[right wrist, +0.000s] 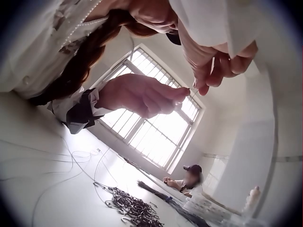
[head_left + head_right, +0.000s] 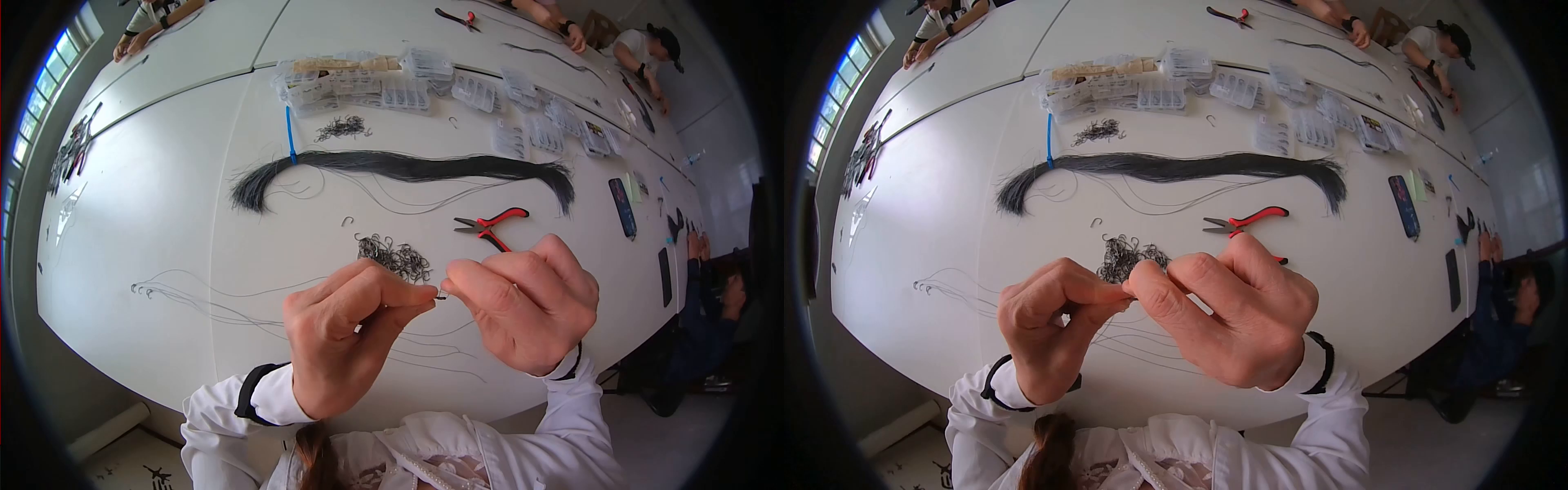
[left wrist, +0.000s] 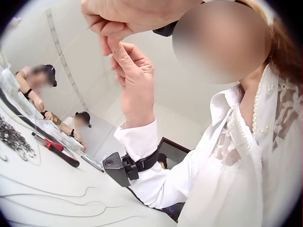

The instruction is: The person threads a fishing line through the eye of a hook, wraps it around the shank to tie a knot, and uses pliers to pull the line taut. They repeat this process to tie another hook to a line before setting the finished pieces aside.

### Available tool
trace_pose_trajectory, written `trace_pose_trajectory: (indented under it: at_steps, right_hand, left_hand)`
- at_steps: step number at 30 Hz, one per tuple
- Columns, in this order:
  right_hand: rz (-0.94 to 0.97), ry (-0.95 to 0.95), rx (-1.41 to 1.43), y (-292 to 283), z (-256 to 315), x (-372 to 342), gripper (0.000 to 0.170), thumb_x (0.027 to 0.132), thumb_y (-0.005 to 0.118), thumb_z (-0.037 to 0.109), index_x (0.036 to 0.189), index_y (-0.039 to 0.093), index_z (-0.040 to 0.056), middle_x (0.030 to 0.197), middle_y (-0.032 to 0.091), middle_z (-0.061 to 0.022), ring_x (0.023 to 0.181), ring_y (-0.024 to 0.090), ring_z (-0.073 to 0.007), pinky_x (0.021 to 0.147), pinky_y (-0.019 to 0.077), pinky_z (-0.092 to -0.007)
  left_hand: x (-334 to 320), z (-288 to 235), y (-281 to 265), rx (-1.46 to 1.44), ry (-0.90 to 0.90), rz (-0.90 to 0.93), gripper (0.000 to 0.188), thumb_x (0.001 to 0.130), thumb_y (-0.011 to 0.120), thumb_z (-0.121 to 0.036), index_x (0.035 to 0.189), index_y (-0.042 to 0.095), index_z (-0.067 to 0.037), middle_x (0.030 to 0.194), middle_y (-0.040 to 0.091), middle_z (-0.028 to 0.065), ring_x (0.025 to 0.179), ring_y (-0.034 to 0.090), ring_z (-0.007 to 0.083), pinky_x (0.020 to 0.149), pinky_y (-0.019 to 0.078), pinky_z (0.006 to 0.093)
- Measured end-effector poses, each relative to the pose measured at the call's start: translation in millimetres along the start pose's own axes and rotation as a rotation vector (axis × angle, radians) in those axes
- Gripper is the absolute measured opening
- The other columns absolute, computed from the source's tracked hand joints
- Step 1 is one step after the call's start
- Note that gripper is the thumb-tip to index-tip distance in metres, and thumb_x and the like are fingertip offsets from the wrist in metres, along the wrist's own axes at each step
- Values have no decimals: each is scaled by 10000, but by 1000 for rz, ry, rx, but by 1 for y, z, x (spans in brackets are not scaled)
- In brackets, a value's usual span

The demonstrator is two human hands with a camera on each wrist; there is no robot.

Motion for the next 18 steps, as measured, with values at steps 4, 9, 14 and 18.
trace_pose_trajectory:
  at_steps: [4, 9, 14, 18]
  right_hand:
    - [-68, 15, 57, 8, -6, 0, 254, 502, 682, 100, 754, 659, 120, 612, 474, 48, 500, 357, -120, 383, 253, -223]
    - [51, 137, 266, 12, -9, 3, 151, 604, 701, 49, 731, 645, 110, 600, 505, 32, 501, 399, -147, 413, 304, -255]
    - [228, 334, 632, 20, -12, 1, 55, 727, 683, 46, 721, 637, 76, 591, 555, -20, 509, 462, -180, 457, 347, -273]
    - [284, 424, 804, 23, -15, -1, 68, 772, 671, 67, 722, 630, 47, 592, 577, -28, 523, 508, -145, 477, 372, -259]
  left_hand:
    - [1, -2, -1, -32, -36, 18, 107, 710, 699, 72, 767, 648, -4, 638, 572, 60, 522, 521, 130, 463, 390, 246]
    - [3, -3, -3, 4, -8, 31, 113, 710, 694, 78, 768, 649, -8, 641, 579, 58, 531, 533, 131, 464, 397, 243]
    - [2, -2, -4, 84, 109, -9, 129, 723, 682, 77, 804, 654, -19, 692, 603, 58, 553, 552, 131, 477, 422, 239]
    - [4, 0, 0, 87, 113, -17, 129, 738, 676, 65, 829, 649, -23, 728, 608, 62, 561, 557, 129, 476, 428, 239]
Point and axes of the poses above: each hand's wrist, its own x-axis towards the middle knuckle, its own y-axis out of the palm, z = x × y, the point moved 2 cm from there along x, towards the middle knuckle
